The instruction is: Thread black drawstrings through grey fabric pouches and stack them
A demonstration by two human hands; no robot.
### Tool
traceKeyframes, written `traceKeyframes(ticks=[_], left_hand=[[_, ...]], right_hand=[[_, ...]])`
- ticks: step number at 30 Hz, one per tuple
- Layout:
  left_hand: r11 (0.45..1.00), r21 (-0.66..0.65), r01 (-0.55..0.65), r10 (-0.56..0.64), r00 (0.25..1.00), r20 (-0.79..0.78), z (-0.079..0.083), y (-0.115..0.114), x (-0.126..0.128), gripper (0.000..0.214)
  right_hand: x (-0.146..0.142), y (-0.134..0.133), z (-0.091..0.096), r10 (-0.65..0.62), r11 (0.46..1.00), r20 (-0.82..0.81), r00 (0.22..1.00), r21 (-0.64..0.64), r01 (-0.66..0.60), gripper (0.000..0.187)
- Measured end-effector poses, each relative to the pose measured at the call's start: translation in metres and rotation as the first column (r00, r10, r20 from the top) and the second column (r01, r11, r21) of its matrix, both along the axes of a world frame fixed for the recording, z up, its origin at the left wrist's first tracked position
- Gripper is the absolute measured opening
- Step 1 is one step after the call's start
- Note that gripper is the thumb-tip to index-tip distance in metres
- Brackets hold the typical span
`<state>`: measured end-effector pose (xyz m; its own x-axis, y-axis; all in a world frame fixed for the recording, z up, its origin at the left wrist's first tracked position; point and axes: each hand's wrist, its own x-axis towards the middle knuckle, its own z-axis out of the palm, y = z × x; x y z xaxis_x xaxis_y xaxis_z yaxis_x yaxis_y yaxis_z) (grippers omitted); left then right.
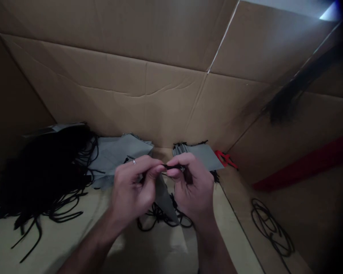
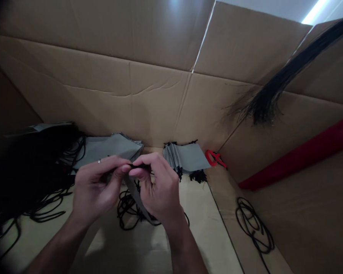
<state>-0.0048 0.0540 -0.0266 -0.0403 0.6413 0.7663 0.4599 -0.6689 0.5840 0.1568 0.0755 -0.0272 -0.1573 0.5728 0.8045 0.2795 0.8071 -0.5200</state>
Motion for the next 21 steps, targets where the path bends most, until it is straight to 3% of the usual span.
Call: traceKeyframes(ticks=[4, 6, 8, 10, 13, 15, 18, 21], left_hand=[[0.992, -0.090, -0.093, 0.094, 0.996, 0.008, 0.003, 0.005, -0.017, 0.014], [0.985, -0.146, -0.091, 0.101, 0.993, 0.057, 0.005, 0.006, -0.025, 0.012], [0.972, -0.230, -0.052, 0.062, 0.997, 0.038, 0.006, 0.006, -0.031, 0.017], [0.944, -0.329, -0.016, -0.010, 0.997, -0.076, 0.006, 0.008, -0.037, 0.018], [0.901, -0.430, -0.061, -0.026, 0.981, -0.195, 0.002, 0.016, -0.040, 0.028], [0.866, -0.491, -0.098, 0.069, 0.995, -0.077, -0.004, 0.024, -0.037, 0.038], [0.819, -0.573, 0.031, 0.140, 0.958, 0.252, -0.014, 0.036, -0.026, 0.041], [0.791, -0.591, 0.158, 0.093, 0.924, 0.371, -0.023, 0.041, -0.009, 0.047]], right_hand=[[0.003, 0.002, 0.002, 0.106, 0.979, 0.226, 0.968, -0.194, -0.062, 0.039], [0.004, 0.007, -0.002, 0.098, 0.968, 0.308, 0.946, -0.252, -0.018, 0.029], [0.007, 0.014, -0.006, 0.050, 0.971, 0.332, 0.942, -0.239, 0.033, 0.021], [0.012, 0.020, -0.007, -0.034, 0.980, 0.320, 0.947, -0.177, 0.095, 0.021], [0.018, 0.021, -0.004, -0.220, 0.970, 0.310, 0.925, -0.026, 0.240, 0.020], [0.016, 0.016, -0.005, -0.268, 0.962, 0.363, 0.893, 0.045, 0.270, 0.049], [0.008, 0.004, -0.019, -0.106, 0.988, 0.536, 0.838, -0.039, 0.149, 0.091], [0.005, -0.007, -0.044, -0.022, 0.992, 0.608, 0.794, -0.086, 0.094, 0.095]])
